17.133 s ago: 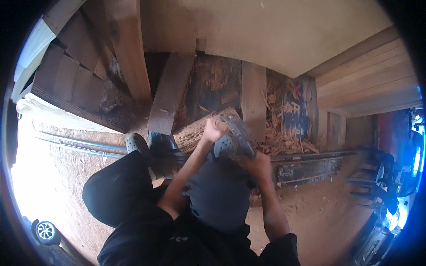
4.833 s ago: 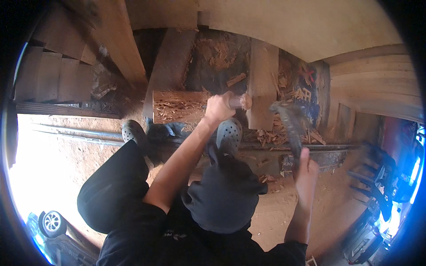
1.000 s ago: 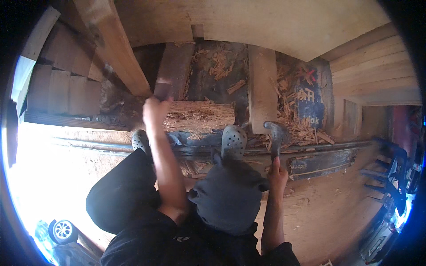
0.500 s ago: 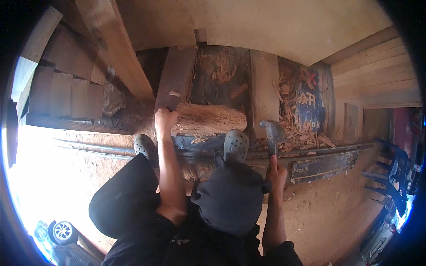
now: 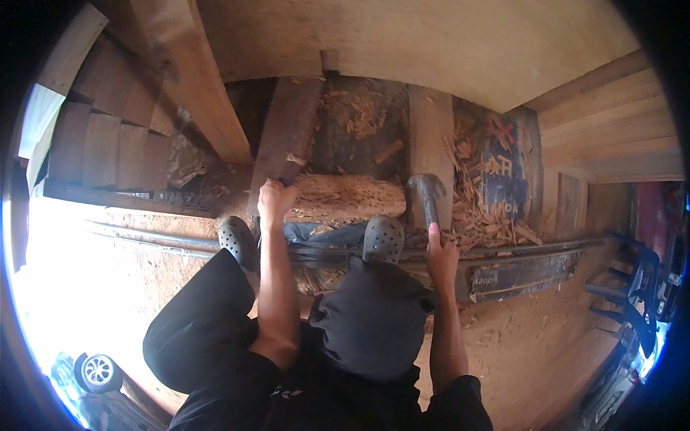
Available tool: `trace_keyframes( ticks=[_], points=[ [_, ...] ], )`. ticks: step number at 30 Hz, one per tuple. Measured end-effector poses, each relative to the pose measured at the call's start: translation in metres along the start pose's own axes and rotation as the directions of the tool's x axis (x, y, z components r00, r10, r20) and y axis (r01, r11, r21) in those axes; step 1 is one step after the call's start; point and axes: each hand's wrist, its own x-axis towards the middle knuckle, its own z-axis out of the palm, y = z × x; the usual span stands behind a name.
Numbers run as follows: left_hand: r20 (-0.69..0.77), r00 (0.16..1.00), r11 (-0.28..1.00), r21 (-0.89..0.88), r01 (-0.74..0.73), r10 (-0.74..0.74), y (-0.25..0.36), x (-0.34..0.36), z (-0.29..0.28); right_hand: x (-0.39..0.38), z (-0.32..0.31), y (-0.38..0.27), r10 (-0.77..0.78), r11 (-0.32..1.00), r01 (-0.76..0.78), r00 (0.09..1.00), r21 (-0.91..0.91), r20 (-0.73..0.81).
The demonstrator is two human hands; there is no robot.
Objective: The person sits on the floor and uses a chisel and mallet to carve a small block of wood held between their legs. They repeatedly strike the chisel to remove wood shavings and shape the block.
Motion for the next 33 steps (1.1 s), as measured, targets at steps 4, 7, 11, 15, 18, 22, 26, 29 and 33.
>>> trace_keyframes(
  ticks=[4,7,11,15,18,22,26,29,33],
  points=[
    [-0.046,0.999,0.999,0.053,0.001,0.002,0.000,0.002,0.000,0.021,0.012,0.007,-0.047,0.998,0.047,0.999,0.029,-0.013],
    [-0.062,0.998,1.000,0.025,0.007,-0.005,-0.001,0.003,0.001,0.036,0.022,0.012,0.022,1.000,-0.022,0.993,0.003,-0.117],
    [-0.037,0.999,1.000,-0.003,0.014,-0.014,-0.002,0.003,0.001,0.053,0.031,0.019,-0.029,0.985,-0.022,0.957,-0.172,-0.290],
    [-0.039,0.998,0.999,-0.010,0.044,-0.044,-0.001,0.004,-0.001,0.066,0.039,0.034,-0.091,0.978,0.011,0.919,-0.206,-0.384],
    [-0.026,0.996,0.994,-0.064,0.084,-0.086,-0.002,0.007,0.000,0.073,0.044,0.048,-0.116,0.958,-0.001,0.912,-0.286,-0.392],
    [-0.022,0.997,0.996,-0.052,0.077,-0.078,-0.005,0.009,0.002,0.072,0.044,0.052,-0.357,0.871,0.104,0.805,-0.480,-0.474],
    [0.003,0.994,0.991,-0.075,0.112,-0.113,-0.007,0.011,0.004,0.061,0.051,0.025,-0.499,0.852,0.277,0.690,-0.445,-0.525],
    [0.015,0.994,0.992,-0.062,0.113,-0.112,-0.005,0.011,0.004,0.058,0.065,0.000,-0.148,0.964,0.158,0.987,-0.213,0.063],
    [-0.046,0.995,0.996,-0.027,0.083,-0.084,0.000,0.006,0.003,0.067,0.085,-0.015,-0.020,0.917,0.067,0.992,-0.394,0.124]
  ],
)
